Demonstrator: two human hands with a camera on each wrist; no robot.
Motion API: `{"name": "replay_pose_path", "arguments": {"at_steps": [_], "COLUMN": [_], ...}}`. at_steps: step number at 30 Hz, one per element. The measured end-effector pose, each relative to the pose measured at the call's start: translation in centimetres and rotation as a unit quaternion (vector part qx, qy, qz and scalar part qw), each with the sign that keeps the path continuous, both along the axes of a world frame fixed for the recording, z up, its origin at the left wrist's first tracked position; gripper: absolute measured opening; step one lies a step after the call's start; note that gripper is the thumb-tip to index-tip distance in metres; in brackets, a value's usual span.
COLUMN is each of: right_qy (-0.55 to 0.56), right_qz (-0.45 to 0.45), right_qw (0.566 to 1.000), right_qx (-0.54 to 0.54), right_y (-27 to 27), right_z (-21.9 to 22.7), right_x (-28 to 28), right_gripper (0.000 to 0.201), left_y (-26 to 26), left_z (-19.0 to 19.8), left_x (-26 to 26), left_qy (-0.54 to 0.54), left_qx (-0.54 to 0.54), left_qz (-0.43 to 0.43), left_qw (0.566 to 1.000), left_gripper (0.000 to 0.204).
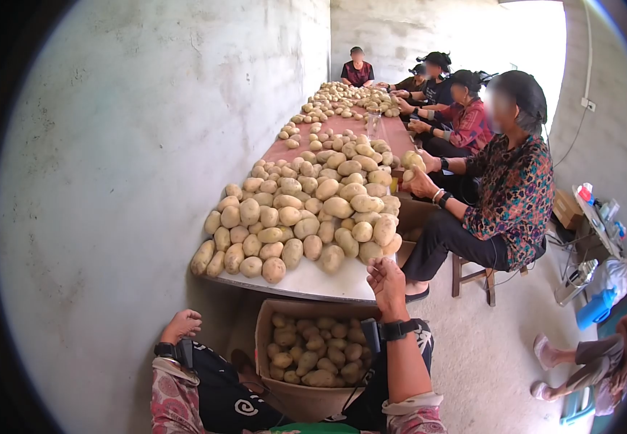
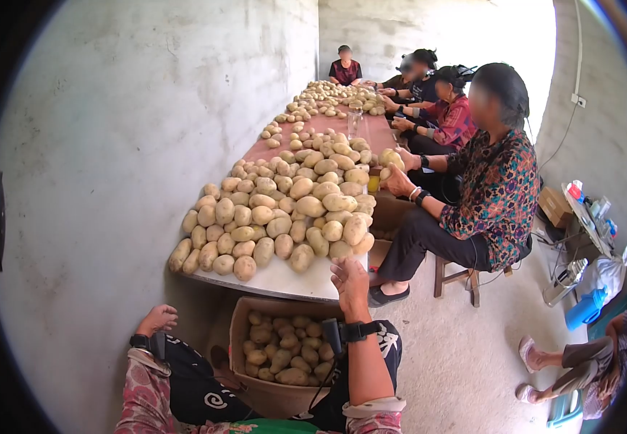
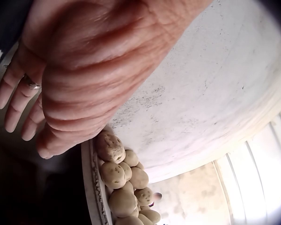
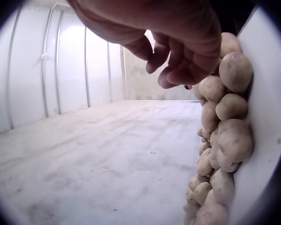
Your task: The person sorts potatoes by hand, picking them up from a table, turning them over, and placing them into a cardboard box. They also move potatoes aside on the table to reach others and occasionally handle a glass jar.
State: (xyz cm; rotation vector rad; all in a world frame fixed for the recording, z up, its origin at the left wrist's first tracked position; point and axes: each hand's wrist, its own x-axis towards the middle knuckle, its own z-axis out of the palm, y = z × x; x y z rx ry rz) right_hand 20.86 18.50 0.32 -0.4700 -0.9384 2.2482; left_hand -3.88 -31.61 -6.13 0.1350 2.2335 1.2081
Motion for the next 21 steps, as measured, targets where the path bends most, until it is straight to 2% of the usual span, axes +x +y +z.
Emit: {"name": "replay_pose_path", "arguments": {"at_steps": [21], "right_qy": [-0.011], "right_qz": [-0.002], "right_qw": [1.0], "right_qx": [-0.004], "right_y": [0.02], "right_z": [0.06], "right_x": [0.01], "right_gripper": [0.016], "left_y": [-0.05], "left_z": [0.2], "left_x": [0.51], "left_qy": [-0.001], "left_qx": [0.014], "left_qz": [0.012], "left_qw": [1.0], "left_gripper": [0.031]}}
